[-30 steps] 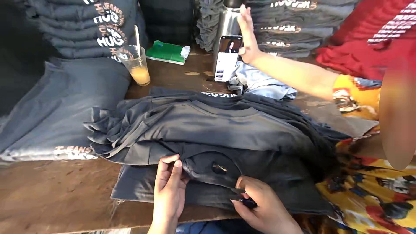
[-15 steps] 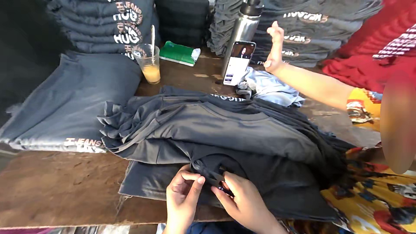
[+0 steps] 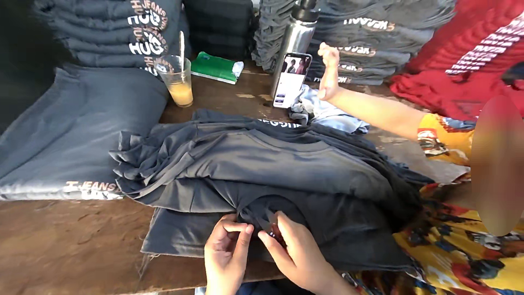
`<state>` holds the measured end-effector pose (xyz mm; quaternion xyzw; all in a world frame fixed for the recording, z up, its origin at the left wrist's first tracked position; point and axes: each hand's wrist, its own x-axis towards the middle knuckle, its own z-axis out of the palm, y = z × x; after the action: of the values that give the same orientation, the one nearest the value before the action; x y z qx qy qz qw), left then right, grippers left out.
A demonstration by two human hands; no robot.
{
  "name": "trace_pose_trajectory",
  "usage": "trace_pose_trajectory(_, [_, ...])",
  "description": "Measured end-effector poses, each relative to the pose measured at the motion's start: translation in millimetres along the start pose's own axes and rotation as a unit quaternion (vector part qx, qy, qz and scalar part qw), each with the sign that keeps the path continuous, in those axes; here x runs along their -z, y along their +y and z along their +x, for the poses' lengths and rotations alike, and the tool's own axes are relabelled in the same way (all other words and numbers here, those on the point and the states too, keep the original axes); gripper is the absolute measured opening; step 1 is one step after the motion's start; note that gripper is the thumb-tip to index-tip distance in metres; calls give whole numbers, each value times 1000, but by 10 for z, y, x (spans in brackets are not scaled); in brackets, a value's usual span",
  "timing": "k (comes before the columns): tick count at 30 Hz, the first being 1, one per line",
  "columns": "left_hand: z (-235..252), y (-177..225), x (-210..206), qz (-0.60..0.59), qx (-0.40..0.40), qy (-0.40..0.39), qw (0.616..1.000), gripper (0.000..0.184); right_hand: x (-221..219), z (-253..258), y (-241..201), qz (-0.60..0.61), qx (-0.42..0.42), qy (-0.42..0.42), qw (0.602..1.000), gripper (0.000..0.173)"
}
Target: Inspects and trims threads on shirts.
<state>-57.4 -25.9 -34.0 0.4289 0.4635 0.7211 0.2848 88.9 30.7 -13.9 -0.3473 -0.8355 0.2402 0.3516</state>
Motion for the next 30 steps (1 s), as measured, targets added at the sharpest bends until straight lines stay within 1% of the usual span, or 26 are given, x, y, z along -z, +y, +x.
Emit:
trace_pose_trajectory(3, [-9,16,99,140,-87,-28,986,5,-42,84,12,172,23,6,985,29])
trace_pose_trajectory(5, [19,150,200,203,-128,-69,968,2,-137,145,2,313,16,-4,950,27])
trace_pose_trajectory(6, [40,248,279,196,-128,-114,966,1,-168,160,-8,376,-5,-5,927,21])
trace_pose_trajectory(7, [64,354,375,155,-113,-182,964,5,-174,168,-20,424,-31,-7,905,14])
trace_pose_trajectory(8, [95,464,468,103,-87,-265,955,11,-172,173,-27,459,-54,-10,887,8])
trace_pose_trajectory(9, [126,555,545,58,-57,-343,936,18,-173,171,-27,486,-75,-6,871,8])
trace_pose_trajectory(10, [151,619,601,33,-32,-398,916,26,-179,161,-24,500,-98,3,861,11])
trace_pose_trajectory(11, [165,649,636,42,-20,-419,907,31,-187,152,-21,508,-119,14,853,15])
trace_pose_trajectory(12, [163,661,645,106,-22,-404,908,36,-190,148,-22,514,-135,22,847,18])
trace_pose_trajectory(13, [150,649,623,216,-34,-356,908,42,-186,143,-28,514,-146,29,845,19])
trace_pose_trajectory(14, [144,605,562,338,-53,-294,892,48,-182,135,-31,510,-152,32,846,19])
trace_pose_trajectory(15, [155,533,480,433,-72,-239,866,54,-186,126,-27,500,-152,34,852,18])
trace_pose_trajectory(16, [171,455,400,491,-86,-200,843,60,-195,117,-19,493,-147,35,857,17])
trace_pose_trajectory(18, [191,324,264,534,-113,-164,822,61,-214,111,-8,490,-137,42,860,16])
trace_pose_trajectory(19, [195,266,215,535,-127,-155,821,57,-195,121,-25,488,-143,42,860,16])
trace_pose_trajectory(20, [199,223,193,526,-142,-152,825,53,-127,158,-86,482,-167,35,859,17])
trace_pose_trajectory(21, [205,198,204,504,-157,-158,834,50,0,250,-230,467,-228,27,854,18])
trace_pose_trajectory(22, [214,205,252,465,-169,-183,850,47,163,401,-441,440,-319,19,840,19])
trace_pose_trajectory(23, [220,236,332,406,-170,-235,867,47,245,492,-547,417,-373,11,829,20])
trace_pose_trajectory(24, [222,291,428,328,-155,-305,881,46,251,495,-543,418,-379,12,826,21])
trace_pose_trajectory(25, [228,365,524,248,-122,-385,881,42,211,440,-474,431,-353,18,830,22])
trace_pose_trajectory(26, [233,443,608,182,-81,-458,867,38,175,382,-403,440,-321,18,838,19])
trace_pose_trajectory(27, [233,517,682,147,-43,-508,847,38,160,334,-344,437,-292,13,851,15])
trace_pose_trajectory(28, [227,591,755,146,-14,-533,834,41,179,308,-309,418,-265,5,869,10])
trace_pose_trajectory(29, [216,645,828,162,3,-533,830,47,247,320,-295,385,-240,-6,891,13])
trace_pose_trajectory(30, [205,680,890,186,9,-517,835,53,354,353,-259,338,-207,-28,918,23])
